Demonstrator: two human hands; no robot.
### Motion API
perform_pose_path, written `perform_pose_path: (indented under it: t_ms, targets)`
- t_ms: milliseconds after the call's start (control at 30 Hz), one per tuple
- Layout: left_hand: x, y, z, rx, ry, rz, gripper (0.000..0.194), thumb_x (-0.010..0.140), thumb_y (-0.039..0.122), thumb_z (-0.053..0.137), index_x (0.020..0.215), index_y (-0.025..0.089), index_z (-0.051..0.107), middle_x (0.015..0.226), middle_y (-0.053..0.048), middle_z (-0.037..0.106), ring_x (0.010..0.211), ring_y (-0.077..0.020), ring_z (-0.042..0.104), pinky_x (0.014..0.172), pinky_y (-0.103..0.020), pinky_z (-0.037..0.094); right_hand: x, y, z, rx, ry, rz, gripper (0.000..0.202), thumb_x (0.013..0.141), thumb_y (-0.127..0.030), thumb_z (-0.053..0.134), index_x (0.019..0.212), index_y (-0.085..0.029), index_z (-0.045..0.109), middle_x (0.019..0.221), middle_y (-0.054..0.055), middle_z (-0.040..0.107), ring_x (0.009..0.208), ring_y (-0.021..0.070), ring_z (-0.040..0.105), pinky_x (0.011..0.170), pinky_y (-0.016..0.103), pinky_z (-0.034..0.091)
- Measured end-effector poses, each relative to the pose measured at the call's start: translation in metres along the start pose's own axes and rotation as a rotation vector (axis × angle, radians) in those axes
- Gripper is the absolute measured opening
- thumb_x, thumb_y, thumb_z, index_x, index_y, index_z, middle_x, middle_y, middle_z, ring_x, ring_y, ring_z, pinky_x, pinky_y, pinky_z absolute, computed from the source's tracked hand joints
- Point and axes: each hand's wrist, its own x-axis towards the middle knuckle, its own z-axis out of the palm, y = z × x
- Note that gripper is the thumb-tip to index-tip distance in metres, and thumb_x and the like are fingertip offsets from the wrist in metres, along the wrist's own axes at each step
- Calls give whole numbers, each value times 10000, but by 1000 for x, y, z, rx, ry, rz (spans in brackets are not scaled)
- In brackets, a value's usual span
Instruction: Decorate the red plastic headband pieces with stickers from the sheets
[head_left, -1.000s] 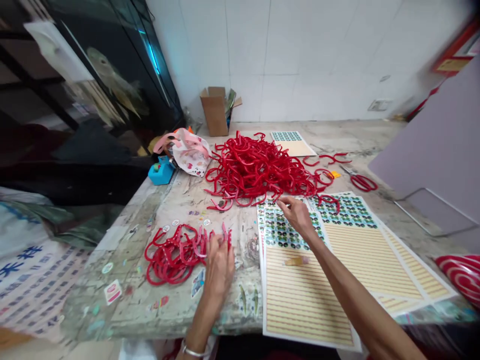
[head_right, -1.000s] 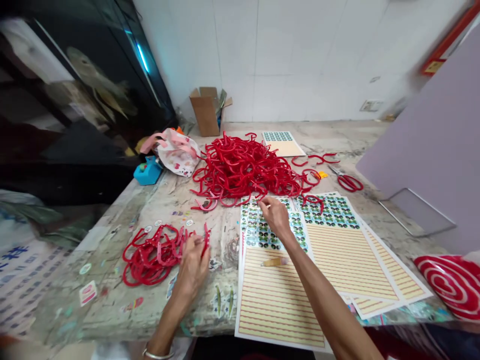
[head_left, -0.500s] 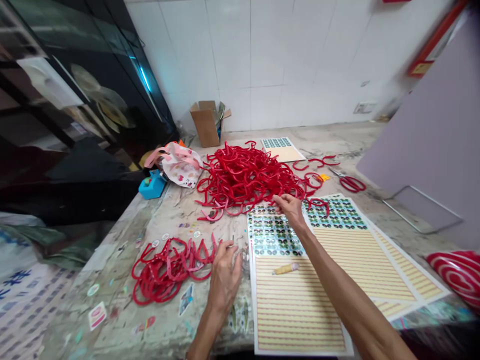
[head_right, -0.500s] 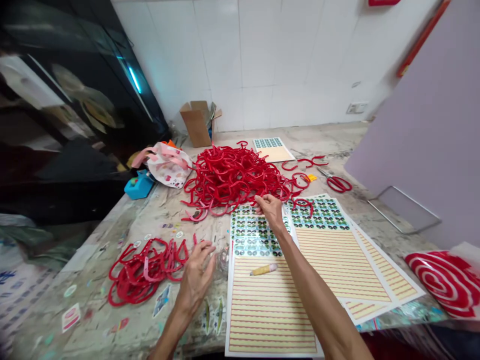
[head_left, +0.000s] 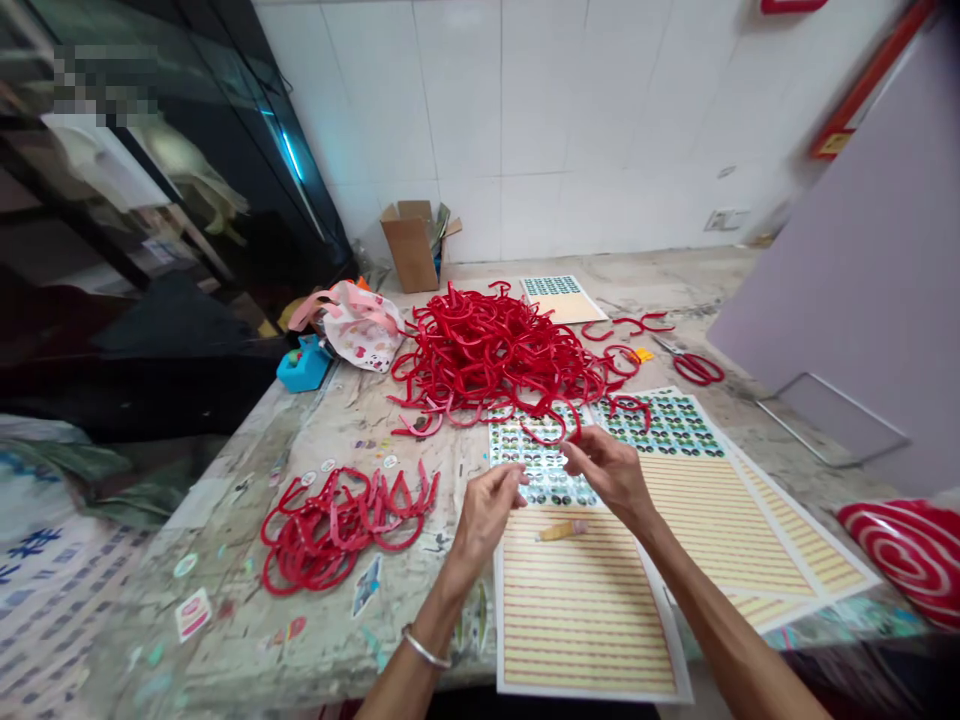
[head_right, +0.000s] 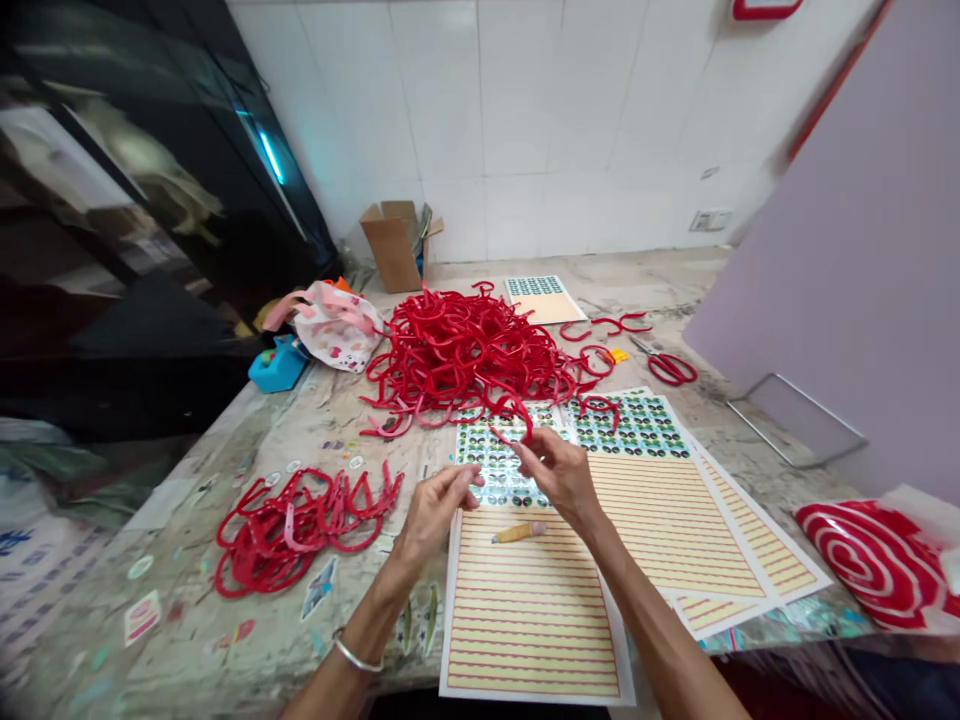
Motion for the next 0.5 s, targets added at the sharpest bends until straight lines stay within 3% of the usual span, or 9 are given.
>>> perform_pose_path:
  t_ms: [100, 167, 333, 500]
  targets:
    - [4, 8, 1, -422, -117, -135, 369, 860, 410, 489, 1014, 108, 635, 891, -90, 646, 630, -97, 573, 640, -243, 466, -28, 1, 0, 174, -102, 107, 184, 808, -368, 596, 834, -189, 561, 604, -7, 628, 506, 127, 614, 501, 236, 518]
    - [4, 13, -1, -584, -187, -185, 364, 863, 403, 494, 983, 88, 633, 849, -92, 644, 627, -96, 576, 631, -236, 468, -39, 5, 0, 254, -133, 162, 183, 807, -359, 605, 838, -185, 556, 595, -3, 642, 504, 129, 620, 503, 238, 532]
    - [0, 22, -7, -617, -259, -243, 193, 817, 274, 601, 835, 85, 634, 714, -42, 617, 563, -61, 547, 574, -179, 440, -45, 13, 2, 351, -119, 257, 216, 802, -376, 610, 873, -183, 541, 598, 4, 655, 487, 135, 622, 449, 235, 528]
    - [-5, 28, -12, -586, -312, -349, 164, 782, 237, 636, 790, 73, 647, 701, -26, 604, 543, -52, 544, 578, -182, 456, -39, 13, 9, 255, -100, 245, 222, 800, -391, 606, 872, -185, 564, 590, 0, 648, 507, 138, 634, 499, 247, 545]
